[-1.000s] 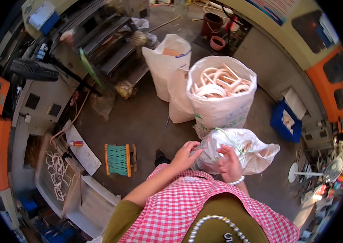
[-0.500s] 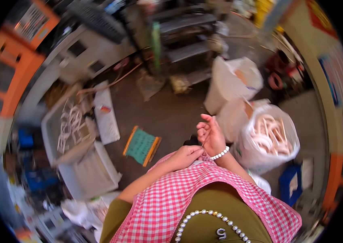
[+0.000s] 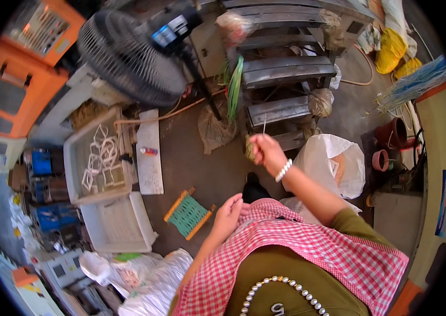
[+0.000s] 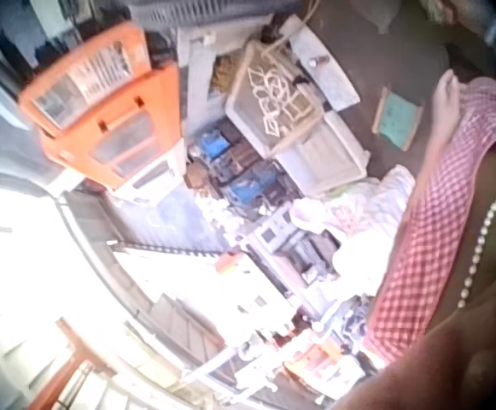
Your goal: The person retrieves white plastic U-shaped components from a large white sack and ties them into bundles using green string. They then move to a workbench, pick up a spray can, and apply a substance to the ends of two plastic pieces before placing them into a clear plastic bin. The person returns to the sack to continue bundling more components.
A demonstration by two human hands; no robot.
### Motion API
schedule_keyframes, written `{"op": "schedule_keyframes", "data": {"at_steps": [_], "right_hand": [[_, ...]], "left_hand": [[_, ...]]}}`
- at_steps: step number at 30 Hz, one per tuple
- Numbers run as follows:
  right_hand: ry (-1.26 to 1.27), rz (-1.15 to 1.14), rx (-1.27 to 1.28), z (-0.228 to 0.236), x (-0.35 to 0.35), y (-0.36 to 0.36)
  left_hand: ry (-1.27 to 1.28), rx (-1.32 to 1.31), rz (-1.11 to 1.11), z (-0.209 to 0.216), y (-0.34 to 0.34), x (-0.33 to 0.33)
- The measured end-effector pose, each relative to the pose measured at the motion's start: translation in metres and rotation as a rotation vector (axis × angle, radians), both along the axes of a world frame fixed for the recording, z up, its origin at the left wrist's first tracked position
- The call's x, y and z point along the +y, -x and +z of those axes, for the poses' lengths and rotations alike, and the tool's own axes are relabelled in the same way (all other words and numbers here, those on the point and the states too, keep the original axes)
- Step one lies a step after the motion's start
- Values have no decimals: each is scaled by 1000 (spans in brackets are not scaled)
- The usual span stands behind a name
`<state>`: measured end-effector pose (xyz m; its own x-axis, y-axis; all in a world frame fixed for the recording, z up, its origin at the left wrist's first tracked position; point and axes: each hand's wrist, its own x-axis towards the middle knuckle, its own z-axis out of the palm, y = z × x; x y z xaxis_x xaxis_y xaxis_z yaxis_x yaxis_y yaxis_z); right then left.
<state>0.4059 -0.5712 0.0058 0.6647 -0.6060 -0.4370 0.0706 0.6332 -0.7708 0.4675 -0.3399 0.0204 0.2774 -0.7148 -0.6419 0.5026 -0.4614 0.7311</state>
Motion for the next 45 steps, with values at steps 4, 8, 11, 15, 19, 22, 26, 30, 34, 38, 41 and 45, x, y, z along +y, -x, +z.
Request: {"op": "schedule_keyframes", "data": {"at_steps": [4, 8, 11, 15, 19, 22, 26, 30, 34, 38, 41, 45], "right_hand": [[95, -154, 242, -48, -159, -63], [366, -293, 407, -97, -276, -128], [520, -270, 615, -111, -312, -176], [531, -239, 773, -116, -321, -195], [571, -290, 749, -120, -319, -194], [576, -412, 614, -130, -332, -183], [-352, -550, -145, -64, -326, -151], [-271, -364, -363, 25, -249, -89], [-12, 126, -33, 64, -138, -39], [119, 341, 146, 86, -50, 8], [166, 285, 300, 88, -1, 46], [154, -19, 513, 81, 62, 96]], "left_hand": [[-104, -1, 103, 4, -14, -32], [-243, -29, 204, 16, -26, -47], [-346, -51, 269, 9, -27, -43], [-345, -31, 323, 1, -34, -54], [-343, -34, 331, 1, -42, -64], [-330, -55, 300, 2, -51, -77], [-257, -85, 292, 0, -61, -81], [-103, -171, 285, 3, -83, -102], [89, -185, 271, 27, -103, -139], [309, 548, 176, 50, -118, -177], [396, 677, 4, 39, -127, -182], [376, 658, 22, 44, -130, -188]]}}
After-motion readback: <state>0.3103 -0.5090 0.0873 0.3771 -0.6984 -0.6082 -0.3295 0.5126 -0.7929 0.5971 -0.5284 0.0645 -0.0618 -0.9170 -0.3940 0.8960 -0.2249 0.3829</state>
